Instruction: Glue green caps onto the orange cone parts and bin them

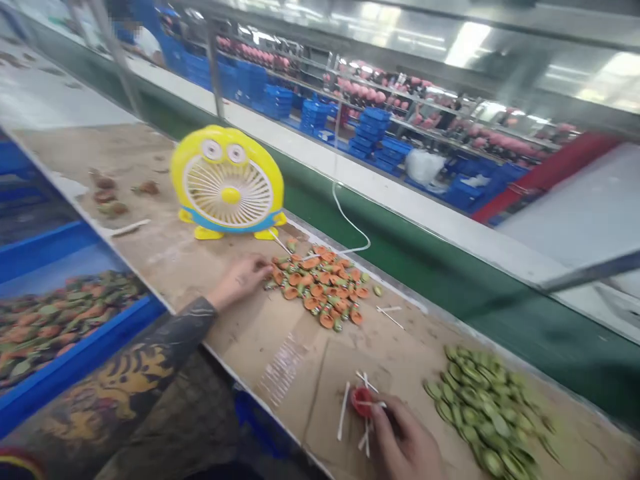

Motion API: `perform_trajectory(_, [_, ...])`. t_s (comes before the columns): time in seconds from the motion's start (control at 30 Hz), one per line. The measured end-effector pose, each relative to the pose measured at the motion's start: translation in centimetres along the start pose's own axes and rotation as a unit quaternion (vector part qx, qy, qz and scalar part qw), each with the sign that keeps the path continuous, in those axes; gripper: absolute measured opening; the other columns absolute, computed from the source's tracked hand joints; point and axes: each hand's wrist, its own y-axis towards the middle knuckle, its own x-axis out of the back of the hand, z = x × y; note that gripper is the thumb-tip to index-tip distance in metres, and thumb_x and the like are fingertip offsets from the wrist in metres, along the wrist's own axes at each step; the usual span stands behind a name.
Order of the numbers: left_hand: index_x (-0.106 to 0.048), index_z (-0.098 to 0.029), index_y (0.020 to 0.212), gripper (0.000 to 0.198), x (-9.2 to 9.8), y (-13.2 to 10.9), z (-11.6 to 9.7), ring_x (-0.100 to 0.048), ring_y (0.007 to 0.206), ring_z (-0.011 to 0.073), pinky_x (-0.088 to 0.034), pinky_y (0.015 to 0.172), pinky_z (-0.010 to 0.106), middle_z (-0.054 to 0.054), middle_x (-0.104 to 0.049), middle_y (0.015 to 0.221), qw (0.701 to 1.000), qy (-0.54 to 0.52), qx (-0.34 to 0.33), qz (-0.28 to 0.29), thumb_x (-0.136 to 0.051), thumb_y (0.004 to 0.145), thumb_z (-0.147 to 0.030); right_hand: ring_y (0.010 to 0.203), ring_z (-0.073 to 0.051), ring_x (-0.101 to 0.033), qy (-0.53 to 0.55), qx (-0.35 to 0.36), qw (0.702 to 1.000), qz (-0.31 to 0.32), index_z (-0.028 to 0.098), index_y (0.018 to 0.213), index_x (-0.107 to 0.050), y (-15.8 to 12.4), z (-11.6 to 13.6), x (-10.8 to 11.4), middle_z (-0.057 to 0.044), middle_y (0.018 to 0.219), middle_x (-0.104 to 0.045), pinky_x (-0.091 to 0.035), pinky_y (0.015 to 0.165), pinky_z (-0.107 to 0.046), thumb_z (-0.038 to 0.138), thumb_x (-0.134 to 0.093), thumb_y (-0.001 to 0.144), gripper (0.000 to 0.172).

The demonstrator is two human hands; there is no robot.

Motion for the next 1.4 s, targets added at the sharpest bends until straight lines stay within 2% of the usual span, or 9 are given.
perform_trajectory(0.1, [-0.063,-0.016,0.103,0.038,0.2,-1.2,0.0,-0.069,0.093,0.0292,-0.054,0.085,0.042,0.013,-0.075,0.1,0.997,-0.057,0.033,-0.045,-0.056,0.092,-0.051,0.088,-0.024,-0.076,0.024,-0.035,0.999,-0.034,0.019,0.097,-0.078,-0.6,1.2,0.5,-0.01,0.099,-0.08,-0.062,0.078,-0.03,0.052,-0.061,0.096,0.037])
perform_trajectory(0.2, [-0.059,-0.017,0.112,0.048,0.2,-4.1,-2.3,-0.069,0.077,0.0225,-0.054,0.066,0.031,0.006,-0.073,0.087,0.98,-0.19,0.051,-0.035,-0.065,0.088,-0.058,0.084,-0.022,-0.073,0.015,-0.059,0.991,-0.118,0.02,0.094,-0.075,-1.4,2.7,0.2,-0.007,0.093,-0.077,-0.058,0.077,-0.027,0.053,-0.06,0.097,0.036])
perform_trajectory(0.37, [-0.072,-0.019,0.113,0.047,-2.4,-10.6,-8.2,-0.068,0.076,0.0183,-0.055,0.067,0.028,0.005,-0.074,0.09,0.885,-0.421,0.091,0.175,-0.087,0.077,-0.045,0.073,-0.021,-0.07,-0.02,-0.028,0.987,-0.154,0.023,0.089,-0.073,-1.8,3.8,-0.6,-0.004,0.082,-0.075,-0.056,0.073,-0.028,0.055,-0.055,0.099,0.038])
perform_trajectory(0.47, [-0.075,-0.019,0.109,0.038,-5.2,-13.2,-9.8,-0.07,0.085,0.0194,-0.056,0.074,0.028,0.006,-0.075,0.096,0.817,-0.492,0.127,0.272,-0.089,0.076,-0.031,0.074,-0.021,-0.07,-0.032,-0.026,0.988,-0.151,0.023,0.091,-0.072,-1.9,3.7,-0.6,-0.004,0.083,-0.075,-0.054,0.071,-0.028,0.052,-0.054,0.101,0.036])
perform_trajectory(0.53, [-0.076,-0.018,0.105,0.035,-7.0,-14.1,-9.9,-0.07,0.085,0.019,-0.056,0.076,0.028,0.004,-0.074,0.092,0.803,-0.497,0.125,0.305,-0.089,0.073,-0.023,0.075,-0.021,-0.07,-0.037,-0.029,0.989,-0.14,0.023,0.091,-0.072,-2.1,3.5,-0.6,-0.004,0.083,-0.074,-0.053,0.071,-0.027,0.051,-0.052,0.102,0.037])
perform_trajectory(0.77, [-0.078,-0.018,0.092,0.015,-8.9,-14.7,-9.0,-0.069,0.074,0.0184,-0.055,0.07,0.027,0.007,-0.077,0.09,0.898,-0.338,-0.027,0.28,-0.082,0.079,-0.023,0.072,-0.021,-0.07,0.035,-0.054,0.973,-0.223,0.018,0.096,-0.071,-3.1,3.4,-1.7,-0.007,0.079,-0.074,-0.054,0.069,-0.029,0.048,-0.06,0.099,0.033])
perform_trajectory(0.93, [-0.078,-0.02,0.099,0.018,-8.7,-14.7,-8.7,-0.071,0.075,0.0194,-0.055,0.07,0.027,0.009,-0.078,0.095,0.904,-0.314,-0.075,0.279,-0.08,0.085,-0.029,0.068,-0.017,-0.07,0.153,-0.024,0.975,-0.16,0.018,0.097,-0.07,-3.0,4.3,-3.7,-0.004,0.075,-0.073,-0.055,0.065,-0.025,0.041,-0.063,0.099,0.024])
perform_trajectory(1.07, [-0.078,-0.02,0.099,0.016,-8.6,-14.7,-8.6,-0.072,0.079,0.0207,-0.054,0.072,0.028,0.01,-0.079,0.094,0.913,-0.284,-0.111,0.272,-0.08,0.086,-0.03,0.074,-0.016,-0.069,0.185,-0.085,0.969,-0.137,0.019,0.1,-0.07,-2.9,4.7,-4.8,-0.004,0.081,-0.072,-0.053,0.066,-0.023,0.044,-0.062,0.099,0.026])
perform_trajectory(1.4, [-0.077,-0.017,0.097,0.017,-8.4,-14.7,-9.0,-0.072,0.079,0.0181,-0.056,0.075,0.026,0.007,-0.079,0.09,0.908,-0.295,-0.105,0.279,-0.081,0.081,-0.021,0.074,-0.017,-0.069,0.146,-0.04,0.984,-0.095,0.02,0.097,-0.07,-2.3,3.4,-3.5,-0.004,0.08,-0.072,-0.055,0.071,-0.024,0.043,-0.06,0.1,0.025])
